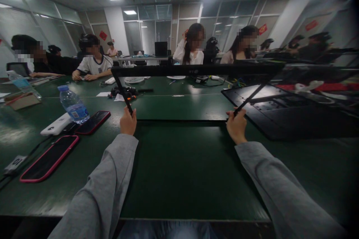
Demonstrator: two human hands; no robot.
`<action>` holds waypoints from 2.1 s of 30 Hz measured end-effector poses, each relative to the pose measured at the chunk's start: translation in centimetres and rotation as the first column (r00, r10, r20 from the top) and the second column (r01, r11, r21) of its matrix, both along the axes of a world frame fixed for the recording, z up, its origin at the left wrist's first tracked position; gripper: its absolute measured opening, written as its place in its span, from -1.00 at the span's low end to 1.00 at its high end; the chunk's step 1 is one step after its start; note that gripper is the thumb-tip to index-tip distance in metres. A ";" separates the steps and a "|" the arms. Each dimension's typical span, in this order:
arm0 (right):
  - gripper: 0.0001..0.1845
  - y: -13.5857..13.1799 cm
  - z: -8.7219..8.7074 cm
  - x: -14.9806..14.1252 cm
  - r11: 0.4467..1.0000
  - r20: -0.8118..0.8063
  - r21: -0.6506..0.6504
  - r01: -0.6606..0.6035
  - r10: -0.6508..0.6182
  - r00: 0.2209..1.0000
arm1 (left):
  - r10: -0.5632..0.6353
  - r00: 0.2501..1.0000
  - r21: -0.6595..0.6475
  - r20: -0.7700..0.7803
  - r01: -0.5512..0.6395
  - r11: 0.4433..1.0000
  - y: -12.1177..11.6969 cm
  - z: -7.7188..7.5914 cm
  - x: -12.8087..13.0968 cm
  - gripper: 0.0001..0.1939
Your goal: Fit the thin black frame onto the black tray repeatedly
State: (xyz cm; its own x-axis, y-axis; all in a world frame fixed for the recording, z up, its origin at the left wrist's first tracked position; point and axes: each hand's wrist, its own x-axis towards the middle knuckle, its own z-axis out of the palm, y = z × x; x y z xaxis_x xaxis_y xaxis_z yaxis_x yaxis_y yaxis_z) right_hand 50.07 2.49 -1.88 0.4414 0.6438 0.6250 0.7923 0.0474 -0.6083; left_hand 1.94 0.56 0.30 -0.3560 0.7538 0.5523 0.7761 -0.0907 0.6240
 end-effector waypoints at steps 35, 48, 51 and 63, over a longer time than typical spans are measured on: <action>-0.48 0.7 -0.7 0.7 0.992 -0.006 -0.099 -0.084 0.084 0.996 | 0.048 0.936 -0.266 -0.348 -0.148 0.953 0.9 -1.0 -0.7 -0.58; -0.52 1.9 -1.9 2.2 0.972 -0.228 -0.204 -0.113 0.065 0.971 | -0.064 0.945 -0.432 -0.320 -0.086 0.898 1.1 -1.7 -1.0 -0.64; -0.49 1.8 -1.9 2.1 0.975 -0.262 -0.181 -0.129 0.078 0.962 | -0.042 0.953 -0.410 -0.301 -0.089 0.908 1.0 -1.6 -0.9 -0.59; -0.57 0.0 -0.1 0.9 0.992 -0.409 -0.072 -0.104 0.065 0.910 | -0.456 0.847 -0.414 -0.273 0.324 0.851 -0.7 -0.6 1.8 -0.39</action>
State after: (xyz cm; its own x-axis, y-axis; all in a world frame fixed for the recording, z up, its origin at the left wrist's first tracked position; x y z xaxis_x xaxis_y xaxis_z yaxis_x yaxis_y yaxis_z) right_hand 50.94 2.44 -2.00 0.5854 0.7353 0.3415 0.4724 0.0330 -0.8808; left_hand 3.78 -0.16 -0.33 0.1749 0.9484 0.2646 0.8907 -0.2670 0.3679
